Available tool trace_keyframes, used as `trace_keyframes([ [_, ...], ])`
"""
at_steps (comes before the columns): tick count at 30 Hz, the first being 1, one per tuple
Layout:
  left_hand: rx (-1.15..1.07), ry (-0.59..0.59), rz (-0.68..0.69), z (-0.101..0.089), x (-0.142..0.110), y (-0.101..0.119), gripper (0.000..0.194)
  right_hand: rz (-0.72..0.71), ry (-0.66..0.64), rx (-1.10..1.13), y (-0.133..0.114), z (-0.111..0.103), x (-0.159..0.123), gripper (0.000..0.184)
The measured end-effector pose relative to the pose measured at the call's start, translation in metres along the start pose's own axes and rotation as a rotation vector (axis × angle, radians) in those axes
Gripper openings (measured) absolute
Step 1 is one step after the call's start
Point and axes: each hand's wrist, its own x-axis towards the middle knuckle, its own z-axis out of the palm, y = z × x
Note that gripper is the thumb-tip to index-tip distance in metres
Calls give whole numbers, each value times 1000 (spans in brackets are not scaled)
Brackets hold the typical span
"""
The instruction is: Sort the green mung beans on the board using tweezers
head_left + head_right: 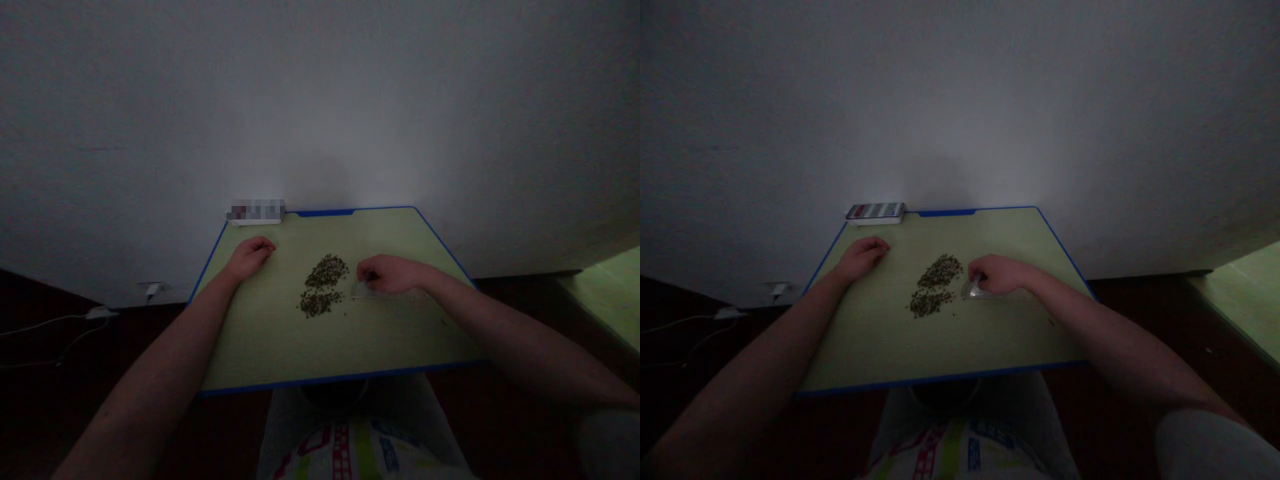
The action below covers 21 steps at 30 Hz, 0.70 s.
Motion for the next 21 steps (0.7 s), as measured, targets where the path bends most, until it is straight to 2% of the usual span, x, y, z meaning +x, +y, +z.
trace_keyframes([
  [6, -17, 0, -12, 0, -2, 3, 21, 25, 82, 18, -12, 15, -7, 23],
  [12, 13, 7, 15, 0, 1, -4, 22, 158, 228, 28, -28, 29, -21, 21],
  [21, 1, -7, 5, 0, 1, -3, 22, 272, 324, 75, -8, 28, -27, 21],
])
